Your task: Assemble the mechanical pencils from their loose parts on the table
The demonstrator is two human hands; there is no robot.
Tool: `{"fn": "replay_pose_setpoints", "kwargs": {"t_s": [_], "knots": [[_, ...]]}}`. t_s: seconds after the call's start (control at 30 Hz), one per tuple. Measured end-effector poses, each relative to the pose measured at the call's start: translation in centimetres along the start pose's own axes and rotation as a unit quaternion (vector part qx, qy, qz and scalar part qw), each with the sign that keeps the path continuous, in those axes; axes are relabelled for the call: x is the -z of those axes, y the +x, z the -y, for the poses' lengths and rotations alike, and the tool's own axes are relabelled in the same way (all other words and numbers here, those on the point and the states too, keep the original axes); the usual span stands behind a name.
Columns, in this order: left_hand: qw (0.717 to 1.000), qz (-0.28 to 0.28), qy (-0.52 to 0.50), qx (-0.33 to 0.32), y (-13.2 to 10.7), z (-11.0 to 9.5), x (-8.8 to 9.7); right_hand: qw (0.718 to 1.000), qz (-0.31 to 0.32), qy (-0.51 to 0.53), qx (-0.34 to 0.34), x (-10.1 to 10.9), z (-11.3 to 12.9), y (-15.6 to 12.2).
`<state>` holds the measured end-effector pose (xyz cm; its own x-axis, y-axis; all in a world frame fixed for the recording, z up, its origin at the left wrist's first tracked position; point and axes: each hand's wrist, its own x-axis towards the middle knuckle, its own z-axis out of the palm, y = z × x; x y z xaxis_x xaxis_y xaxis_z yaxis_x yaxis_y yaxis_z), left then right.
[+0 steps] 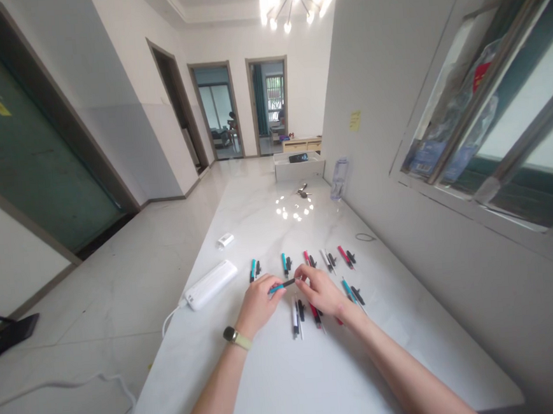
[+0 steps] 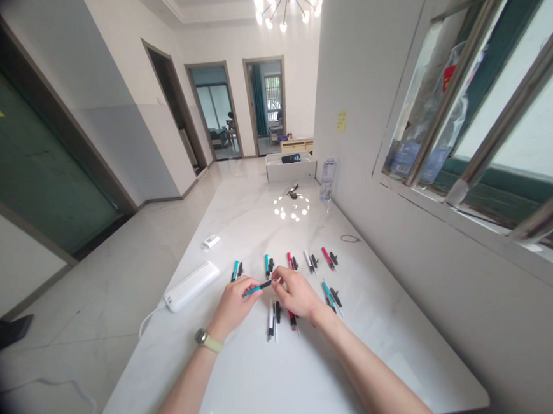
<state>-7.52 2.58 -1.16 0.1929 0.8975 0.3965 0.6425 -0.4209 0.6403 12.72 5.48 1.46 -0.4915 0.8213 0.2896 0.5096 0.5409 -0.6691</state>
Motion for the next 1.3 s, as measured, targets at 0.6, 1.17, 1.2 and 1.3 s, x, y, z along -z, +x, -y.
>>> {"fn": "replay_pose_setpoints", "kwargs": {"t_s": [0.6,1.17,1.2,1.3], "knots": [[1.000,0.000,0.000,0.000,0.0,0.1,0.0,1.000,0.002,-0.005,-0.002,-0.2,-0.5,0.0],[1.000,0.001,0.014,-0.011,0.0,0.4,0.0,0.999,0.031,-0.010,0.020,-0.9,-1.2,0.0],[1.000,-0.002,0.018,-0.014,0.0,0.5,0.0,0.999,0.032,-0.002,0.016,-1.0,-1.2,0.0],[0.999,-0.022,0.033,-0.021,0.0,0.6,0.0,0.999,0.030,0.021,0.001,-1.3,-1.3,0.1]]}}
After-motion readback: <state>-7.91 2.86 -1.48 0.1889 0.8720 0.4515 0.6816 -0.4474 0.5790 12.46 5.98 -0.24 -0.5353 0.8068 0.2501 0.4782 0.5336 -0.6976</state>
